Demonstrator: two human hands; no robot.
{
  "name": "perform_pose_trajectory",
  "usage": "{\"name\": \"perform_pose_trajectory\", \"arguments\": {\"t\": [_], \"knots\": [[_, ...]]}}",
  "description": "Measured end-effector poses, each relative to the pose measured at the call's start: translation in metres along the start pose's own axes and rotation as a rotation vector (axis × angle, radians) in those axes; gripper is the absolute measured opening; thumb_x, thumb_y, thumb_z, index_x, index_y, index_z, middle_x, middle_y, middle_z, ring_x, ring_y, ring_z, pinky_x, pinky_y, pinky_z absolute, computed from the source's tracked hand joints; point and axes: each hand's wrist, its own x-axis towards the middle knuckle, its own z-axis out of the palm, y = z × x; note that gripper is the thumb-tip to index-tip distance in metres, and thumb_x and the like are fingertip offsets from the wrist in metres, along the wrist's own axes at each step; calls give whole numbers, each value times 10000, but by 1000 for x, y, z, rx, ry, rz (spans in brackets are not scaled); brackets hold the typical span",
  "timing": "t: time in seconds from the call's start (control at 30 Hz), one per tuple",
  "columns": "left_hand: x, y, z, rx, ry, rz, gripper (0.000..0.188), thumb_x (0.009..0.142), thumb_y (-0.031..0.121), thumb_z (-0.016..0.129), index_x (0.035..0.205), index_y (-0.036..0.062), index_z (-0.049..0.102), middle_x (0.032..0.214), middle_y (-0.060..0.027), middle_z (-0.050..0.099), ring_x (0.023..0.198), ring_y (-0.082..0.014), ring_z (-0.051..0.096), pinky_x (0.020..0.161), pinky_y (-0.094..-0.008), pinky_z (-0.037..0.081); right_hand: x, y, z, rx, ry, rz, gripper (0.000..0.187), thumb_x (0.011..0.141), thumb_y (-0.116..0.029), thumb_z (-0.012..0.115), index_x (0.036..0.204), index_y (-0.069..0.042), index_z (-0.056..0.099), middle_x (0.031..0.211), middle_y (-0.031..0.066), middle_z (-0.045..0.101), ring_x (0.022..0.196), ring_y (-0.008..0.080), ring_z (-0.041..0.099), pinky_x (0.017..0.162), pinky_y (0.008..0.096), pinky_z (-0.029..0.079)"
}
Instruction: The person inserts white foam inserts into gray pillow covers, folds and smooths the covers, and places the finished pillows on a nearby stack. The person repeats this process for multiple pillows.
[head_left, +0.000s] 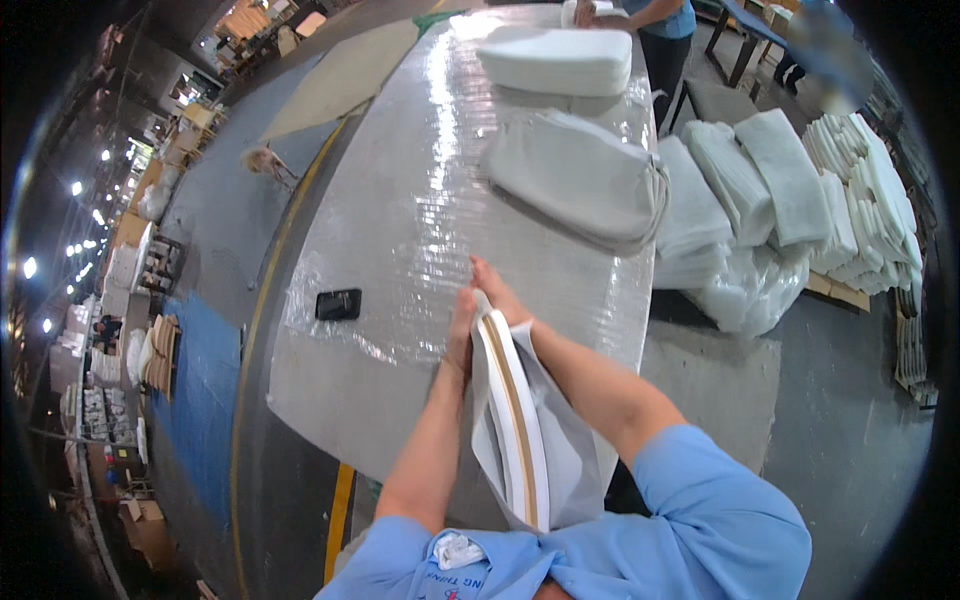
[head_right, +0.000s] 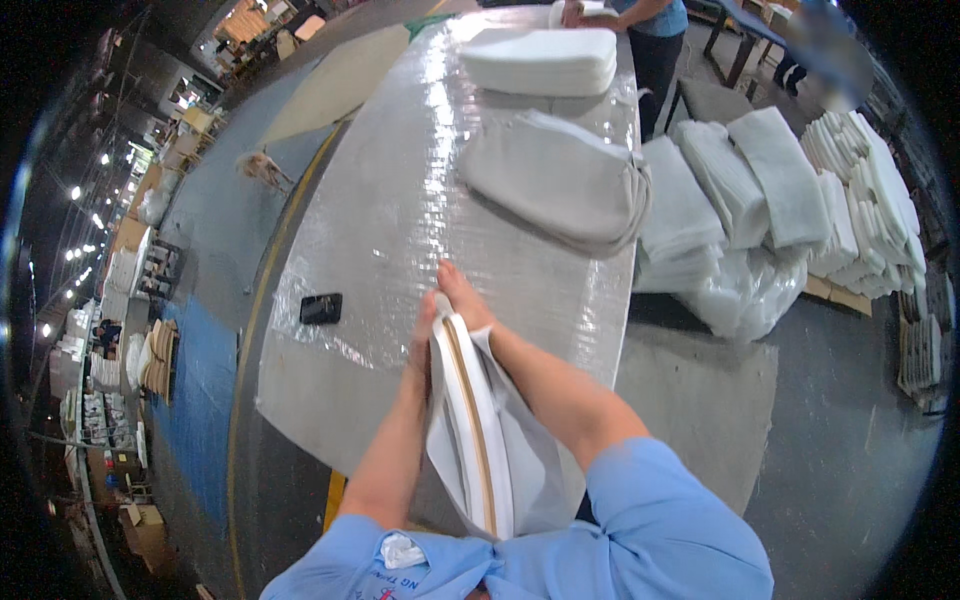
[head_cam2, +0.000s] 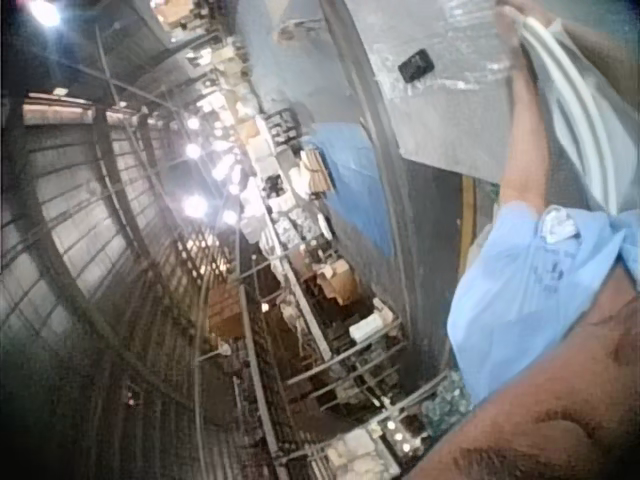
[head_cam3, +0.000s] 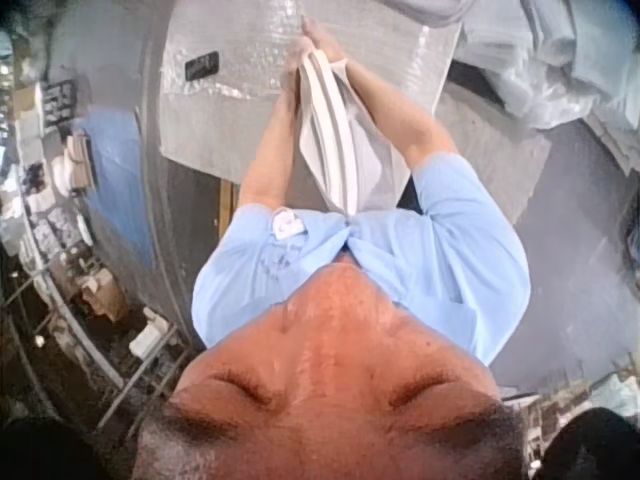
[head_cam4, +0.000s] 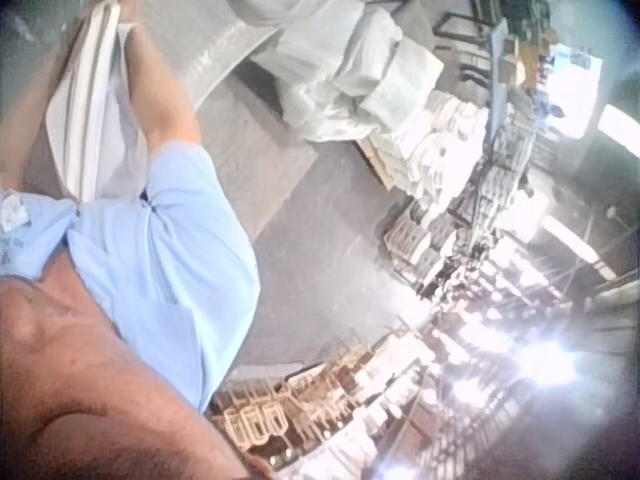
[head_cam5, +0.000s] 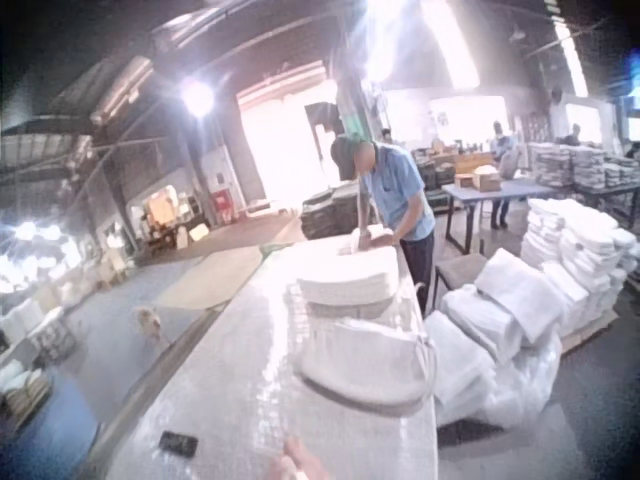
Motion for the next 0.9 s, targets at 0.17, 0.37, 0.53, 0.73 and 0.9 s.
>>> {"name": "perform_pose_trajectory", "arguments": {"t": [0.17,0.37,0.53,0.73,0.9], "knots": [[-66,34,-77,175,276,-65,636,1037,655,490,1307,93,618,1075,-72,654,1031,-190,659,913,-386,565,-106,-36,19,397,-279,475,867,1084,-694,291,1663,-49,267,1604,147,411,1458,259,420,1226,392,321],[-196,-22,-1,-227,341,-192,711,1039,619,528,1540,122,440,1384,-106,598,1224,-224,650,1041,-379,575,-265,-90,-5,372,-244,518,841,1099,-665,276,1683,-62,222,1699,137,334,1565,263,314,1292,411,214],[-277,-49,88,-294,461,-285,673,1085,575,459,1558,98,464,1436,-90,610,1275,-189,637,1103,-354,535,-294,-77,23,4,-9,360,765,1130,-592,265,1643,-27,324,1677,150,370,1530,263,366,1273,384,244],[-241,17,87,-277,430,-291,812,1037,751,386,1504,106,543,1371,-88,644,1241,-214,635,1070,-377,515,-251,-123,60,178,123,407,685,1139,-590,266,1488,-64,534,1368,94,620,1254,190,557,1131,351,399],[-235,22,82,-201,351,-265,802,1045,737,387,1549,124,503,1421,-84,619,1294,-225,600,1104,-380,486,-250,-119,64,259,159,365,668,1143,-570,275,1467,-51,542,1290,84,650,1179,184,589,1093,360,432]]}}
